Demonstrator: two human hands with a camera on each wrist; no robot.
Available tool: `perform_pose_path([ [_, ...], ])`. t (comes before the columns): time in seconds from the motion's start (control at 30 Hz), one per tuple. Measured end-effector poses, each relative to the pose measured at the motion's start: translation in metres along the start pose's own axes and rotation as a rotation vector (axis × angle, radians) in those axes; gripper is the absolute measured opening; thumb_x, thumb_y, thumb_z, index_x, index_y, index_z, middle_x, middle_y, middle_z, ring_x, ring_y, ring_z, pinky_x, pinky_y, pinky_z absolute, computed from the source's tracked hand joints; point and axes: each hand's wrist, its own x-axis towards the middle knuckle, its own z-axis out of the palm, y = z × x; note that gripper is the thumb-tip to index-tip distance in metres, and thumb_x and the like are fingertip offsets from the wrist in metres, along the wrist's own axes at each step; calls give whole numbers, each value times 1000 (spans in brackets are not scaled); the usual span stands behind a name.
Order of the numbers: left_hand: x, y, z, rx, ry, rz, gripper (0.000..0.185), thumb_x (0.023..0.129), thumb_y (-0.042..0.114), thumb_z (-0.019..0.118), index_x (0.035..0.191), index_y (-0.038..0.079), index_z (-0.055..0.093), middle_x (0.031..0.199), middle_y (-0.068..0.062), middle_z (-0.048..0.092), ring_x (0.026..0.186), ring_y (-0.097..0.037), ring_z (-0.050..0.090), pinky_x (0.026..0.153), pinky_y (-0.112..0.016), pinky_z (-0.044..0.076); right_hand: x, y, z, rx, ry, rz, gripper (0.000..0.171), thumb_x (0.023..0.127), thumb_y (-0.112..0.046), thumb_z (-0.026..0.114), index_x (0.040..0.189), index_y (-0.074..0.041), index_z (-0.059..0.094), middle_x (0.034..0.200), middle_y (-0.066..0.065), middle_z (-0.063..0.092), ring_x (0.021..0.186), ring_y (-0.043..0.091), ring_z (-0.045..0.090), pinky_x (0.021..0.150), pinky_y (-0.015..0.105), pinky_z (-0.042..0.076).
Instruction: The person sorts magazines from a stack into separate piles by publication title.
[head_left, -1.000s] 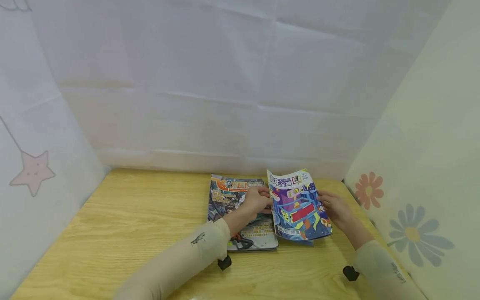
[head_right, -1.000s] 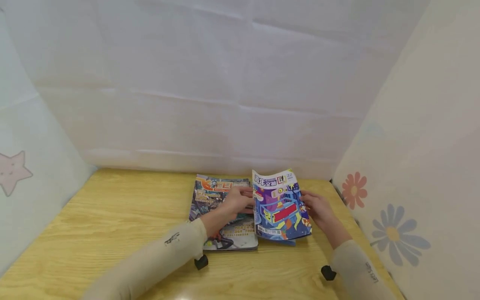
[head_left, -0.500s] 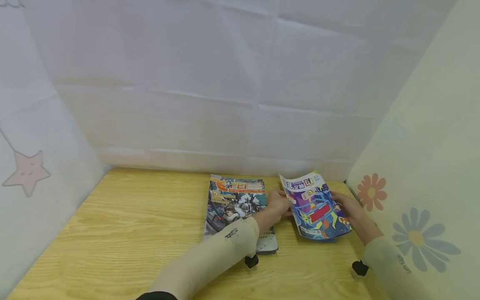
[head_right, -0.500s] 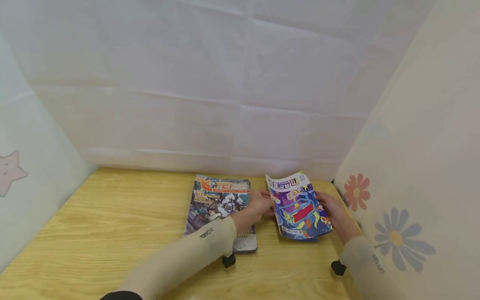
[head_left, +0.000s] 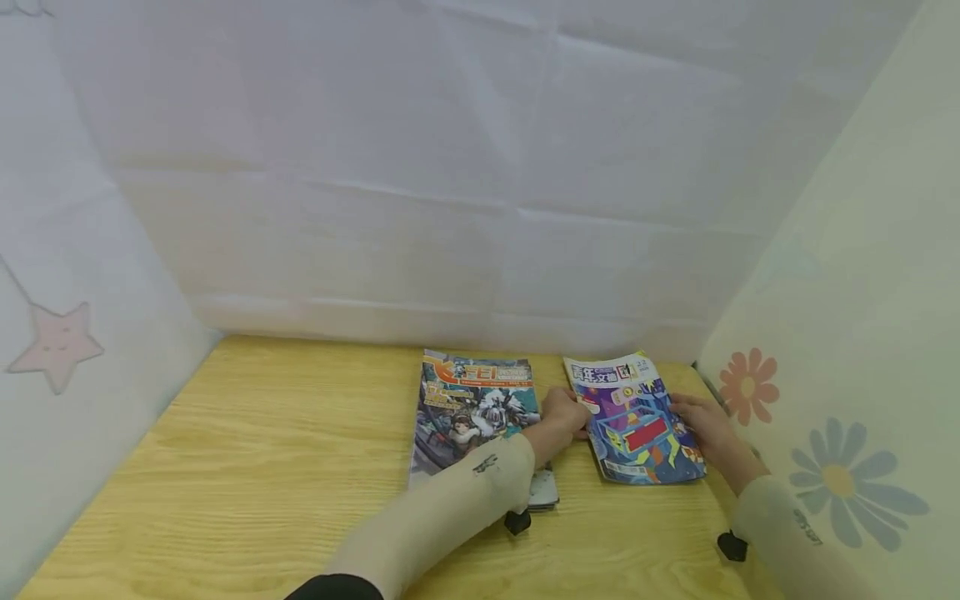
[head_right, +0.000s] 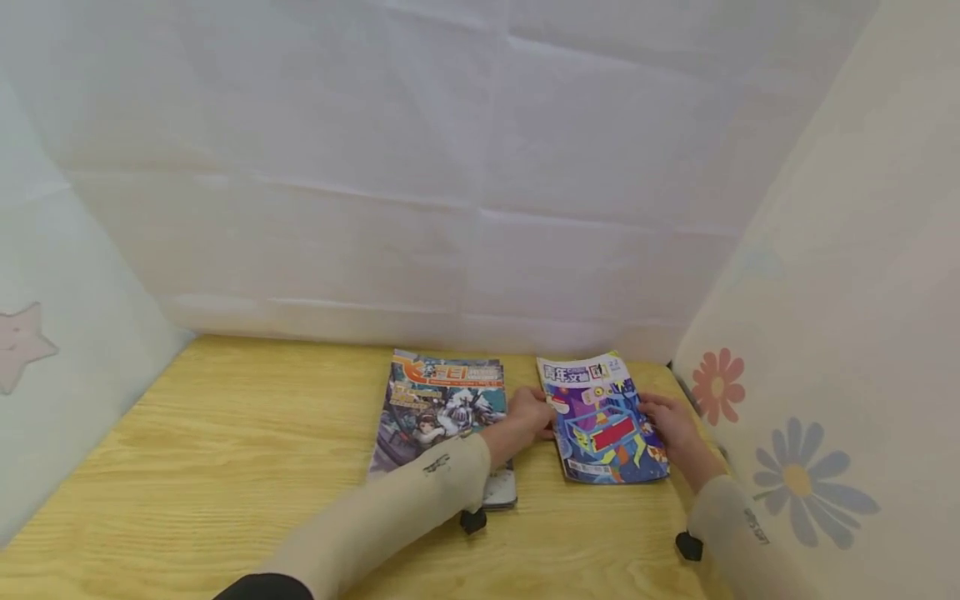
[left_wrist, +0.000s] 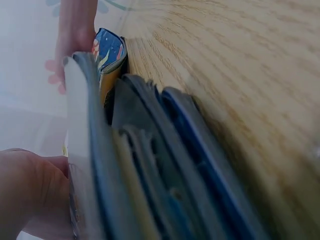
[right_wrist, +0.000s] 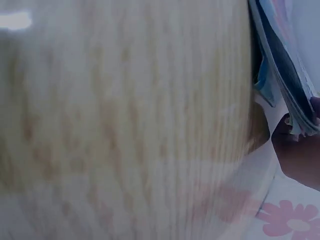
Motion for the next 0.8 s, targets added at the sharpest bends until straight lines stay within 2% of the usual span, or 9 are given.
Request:
perform_pose_path([
  [0.1, 0, 3, 2, 71, 1, -8, 29, 77, -14, 68, 102, -1, 62, 91, -13, 60, 63, -27, 67, 59, -40, 60, -1, 6, 0, -129, 65, -64, 55, 106, -23, 55, 151, 5, 42, 136, 28, 54, 91, 21, 67, 75, 37, 59],
  [0.17, -1, 7, 3, 116, -9, -8, 22, 80, -9, 69, 99, -3, 62, 87, -13, 60, 68, -28, 68, 61, -41, 60, -1, 8, 1, -211, 96, -101, 51, 106, -22, 56, 146, 8, 49, 130, 29, 57, 86, 20, 67, 72, 36, 59],
  [0.33, -6, 15, -4, 218, -48, -23, 35, 84, 1, 71, 116, -8, 62, 92, -12, 61, 69, -21, 55, 56, -34, 50, -6, 7, 3, -436, 143, -189, 42, 104, -18, 57, 133, 12, 58, 127, 33, 58, 90, 27, 65, 71, 33, 56],
  [0.4, -9, 19, -9, 224, -87, -28, 34, 86, 3, 70, 117, -7, 62, 89, -10, 59, 60, -18, 45, 50, -31, 40, -12, 3, 4, -514, 161, -227, 41, 103, -16, 56, 130, 14, 59, 125, 35, 59, 92, 31, 66, 73, 35, 56],
  [0.47, -14, 23, -18, 203, -136, -40, 21, 88, 3, 68, 108, -5, 66, 78, -6, 53, 51, -15, 34, 45, -29, 32, -20, -5, 9, -569, 175, -251, 41, 102, -15, 55, 129, 16, 58, 122, 35, 61, 93, 35, 66, 74, 39, 56],
  [0.57, -21, 29, -34, 163, -204, -23, 7, 91, 3, 66, 96, -1, 69, 70, -3, 48, 49, -14, 33, 46, -29, 36, -31, -22, 19, -619, 175, -280, 42, 101, -16, 54, 129, 15, 57, 118, 34, 63, 94, 38, 67, 74, 44, 57],
  [0.63, -27, 30, -47, 132, -237, -4, 11, 92, 4, 66, 101, 1, 71, 75, -2, 54, 57, -15, 46, 54, -31, 47, -40, -34, 28, -648, 164, -296, 43, 101, -18, 55, 130, 13, 58, 117, 31, 64, 93, 38, 68, 74, 45, 57],
  [0.7, -32, 30, -62, 97, -280, 35, 26, 93, 5, 66, 119, 1, 68, 93, -5, 64, 77, -20, 61, 73, -37, 56, -49, -46, 37, -683, 155, -329, 42, 101, -20, 56, 128, 12, 60, 115, 30, 65, 94, 38, 67, 73, 45, 56],
  [0.8, -40, 26, -87, 51, -356, 93, 41, 98, 9, 63, 138, 2, 58, 118, -12, 66, 109, -33, 63, 91, -49, 52, -64, -58, 53, -699, 125, -377, 40, 101, -19, 57, 127, 10, 61, 116, 28, 66, 95, 39, 66, 72, 44, 56],
])
